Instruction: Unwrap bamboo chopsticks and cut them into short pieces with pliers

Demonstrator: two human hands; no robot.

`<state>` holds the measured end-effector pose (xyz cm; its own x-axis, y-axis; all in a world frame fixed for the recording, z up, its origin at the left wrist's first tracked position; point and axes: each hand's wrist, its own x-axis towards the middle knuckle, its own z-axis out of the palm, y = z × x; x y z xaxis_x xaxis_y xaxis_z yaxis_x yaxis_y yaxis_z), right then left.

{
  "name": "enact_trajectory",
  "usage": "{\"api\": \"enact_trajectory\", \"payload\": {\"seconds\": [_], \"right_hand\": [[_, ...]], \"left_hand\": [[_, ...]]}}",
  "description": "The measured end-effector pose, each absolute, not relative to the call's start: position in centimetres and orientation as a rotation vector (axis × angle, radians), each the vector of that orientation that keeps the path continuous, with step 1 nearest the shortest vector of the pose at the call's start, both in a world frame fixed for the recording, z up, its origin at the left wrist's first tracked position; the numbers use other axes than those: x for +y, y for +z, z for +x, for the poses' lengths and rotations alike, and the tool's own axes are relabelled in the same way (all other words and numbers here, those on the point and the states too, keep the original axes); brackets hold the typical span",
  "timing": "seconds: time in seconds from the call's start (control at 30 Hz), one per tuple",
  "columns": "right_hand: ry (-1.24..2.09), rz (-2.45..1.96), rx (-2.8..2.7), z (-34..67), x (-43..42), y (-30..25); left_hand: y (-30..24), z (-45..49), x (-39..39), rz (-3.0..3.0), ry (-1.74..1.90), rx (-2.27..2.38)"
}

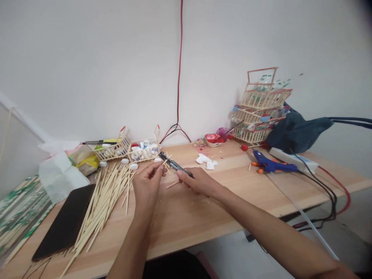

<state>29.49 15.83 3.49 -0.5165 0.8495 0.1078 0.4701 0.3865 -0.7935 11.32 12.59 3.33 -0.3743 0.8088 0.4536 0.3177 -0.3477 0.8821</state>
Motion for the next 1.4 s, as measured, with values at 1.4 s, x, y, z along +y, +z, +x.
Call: {"api": "enact_trajectory", "payload": {"seconds": [1.4], "right_hand": [[0.722,-1.247,-2.244,29.92,16.00,3.29]], "left_hand": [[3.64,11.24,12.67,1.552,1.648,1.546]]}}
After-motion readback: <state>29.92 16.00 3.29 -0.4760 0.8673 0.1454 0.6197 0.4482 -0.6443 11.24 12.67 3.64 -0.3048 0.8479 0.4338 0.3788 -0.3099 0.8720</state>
